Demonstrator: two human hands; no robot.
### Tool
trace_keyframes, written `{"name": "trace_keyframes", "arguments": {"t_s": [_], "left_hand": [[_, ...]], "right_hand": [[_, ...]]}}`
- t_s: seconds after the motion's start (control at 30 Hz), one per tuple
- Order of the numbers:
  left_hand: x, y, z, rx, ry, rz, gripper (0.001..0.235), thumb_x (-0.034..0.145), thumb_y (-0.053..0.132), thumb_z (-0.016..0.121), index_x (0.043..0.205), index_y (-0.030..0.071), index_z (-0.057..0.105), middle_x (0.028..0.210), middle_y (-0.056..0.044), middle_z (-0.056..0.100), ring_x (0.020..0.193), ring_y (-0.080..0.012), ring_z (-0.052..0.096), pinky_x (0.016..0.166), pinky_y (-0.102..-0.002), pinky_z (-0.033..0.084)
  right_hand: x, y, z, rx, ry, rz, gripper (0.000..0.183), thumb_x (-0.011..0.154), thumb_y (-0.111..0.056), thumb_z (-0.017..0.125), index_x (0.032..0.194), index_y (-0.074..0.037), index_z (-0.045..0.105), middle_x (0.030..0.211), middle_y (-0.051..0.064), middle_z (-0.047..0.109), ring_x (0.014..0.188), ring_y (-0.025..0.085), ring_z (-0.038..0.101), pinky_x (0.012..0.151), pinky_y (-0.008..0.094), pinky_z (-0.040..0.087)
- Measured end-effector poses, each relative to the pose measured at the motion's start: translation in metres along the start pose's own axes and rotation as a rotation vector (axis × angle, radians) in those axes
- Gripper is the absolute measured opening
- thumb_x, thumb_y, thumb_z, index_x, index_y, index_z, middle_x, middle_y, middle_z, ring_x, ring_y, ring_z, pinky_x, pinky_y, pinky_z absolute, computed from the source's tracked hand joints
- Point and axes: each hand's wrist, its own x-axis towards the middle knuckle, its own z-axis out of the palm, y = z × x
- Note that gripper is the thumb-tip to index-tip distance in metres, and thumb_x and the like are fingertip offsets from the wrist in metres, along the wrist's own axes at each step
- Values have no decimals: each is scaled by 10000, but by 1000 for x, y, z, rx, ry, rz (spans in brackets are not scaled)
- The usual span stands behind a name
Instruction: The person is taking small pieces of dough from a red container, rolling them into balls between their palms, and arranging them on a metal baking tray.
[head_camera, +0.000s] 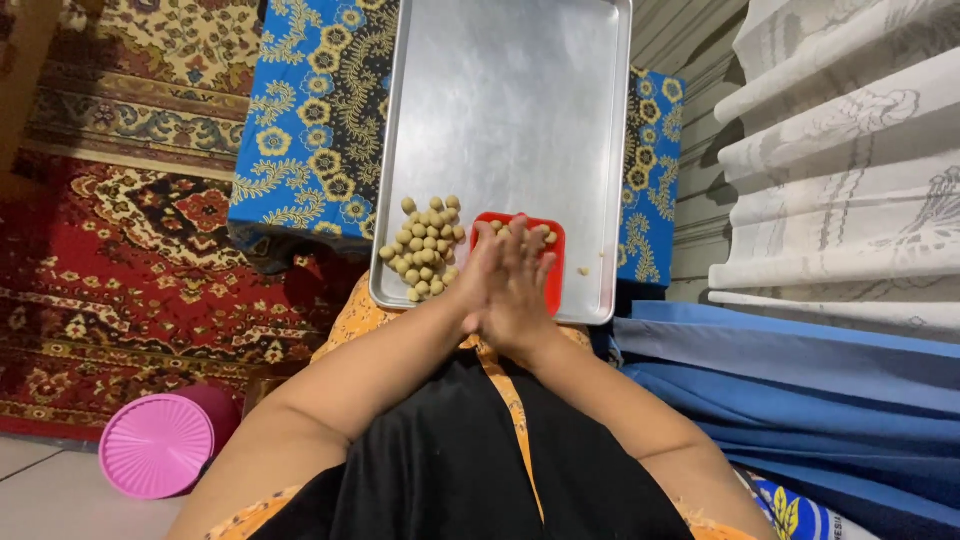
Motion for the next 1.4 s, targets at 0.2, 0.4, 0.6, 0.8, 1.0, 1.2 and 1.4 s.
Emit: {"name": "trace_keyframes", "arguments": {"t_s": [0.2,0.4,0.6,0.8,1.0,1.2,1.4], "left_hand": [[23,44,17,219,1009,-1286,997,723,580,548,1553,48,395,1537,-331,398,1341,-510,453,1135,-668,323],[70,55,64,287,838,-1265,1032,712,980,190,1557,415,366,1660,-104,291,1491,-351,325,1177,-494,363],[38,44,39,214,884,-1163,1066,820,877,259,1545,105,379,1591,-158,351,1459,-327,372,1237,-489,245],[117,65,135,375,917,-1264,969,738,890,247,1585,424,304,1608,-108,374,1501,-325,308,1251,-354,220],[91,66,89,287,875,-1233,1112,721,920,259,1614,258,244,1626,-188,323,1492,-360,331,1226,-462,293],[60,60,73,241,931,-1309,1264,638,1008,199,1596,188,293,1598,-305,304,1487,-437,304,1245,-558,166],[37,45,24,-22,921,-791,673,968,718,458,1290,136,563,1578,-75,450,1416,-299,481,1189,-562,357]], "right_hand": [[-1,-28,-20,57,100,30,1070,946,-346,637,1657,-111,-128,1688,233,-208,1514,567,-160,1097,838,-17],[-13,-18,-15,69,-51,-245,1215,766,-601,571,1642,-135,-130,1673,289,-216,1474,646,-152,1092,827,-63],[-9,-32,-7,-61,173,-91,936,1060,-427,520,1639,-16,-90,1665,322,-169,1506,600,-138,1133,791,1],[-3,-4,1,22,-21,10,1125,924,-643,520,1643,-77,-135,1679,283,-189,1507,586,-136,1128,794,-26],[-24,-27,9,-59,125,-320,1358,727,-974,354,1647,-56,-42,1678,307,-164,1484,636,-152,1141,777,-66],[-5,-22,-5,34,47,129,917,1044,-252,532,1656,-156,-144,1702,218,-149,1524,551,-106,1125,805,36],[-22,-24,3,64,176,-483,1213,819,-951,188,1658,-113,-66,1685,260,-195,1504,504,-265,1145,677,-190]]}}
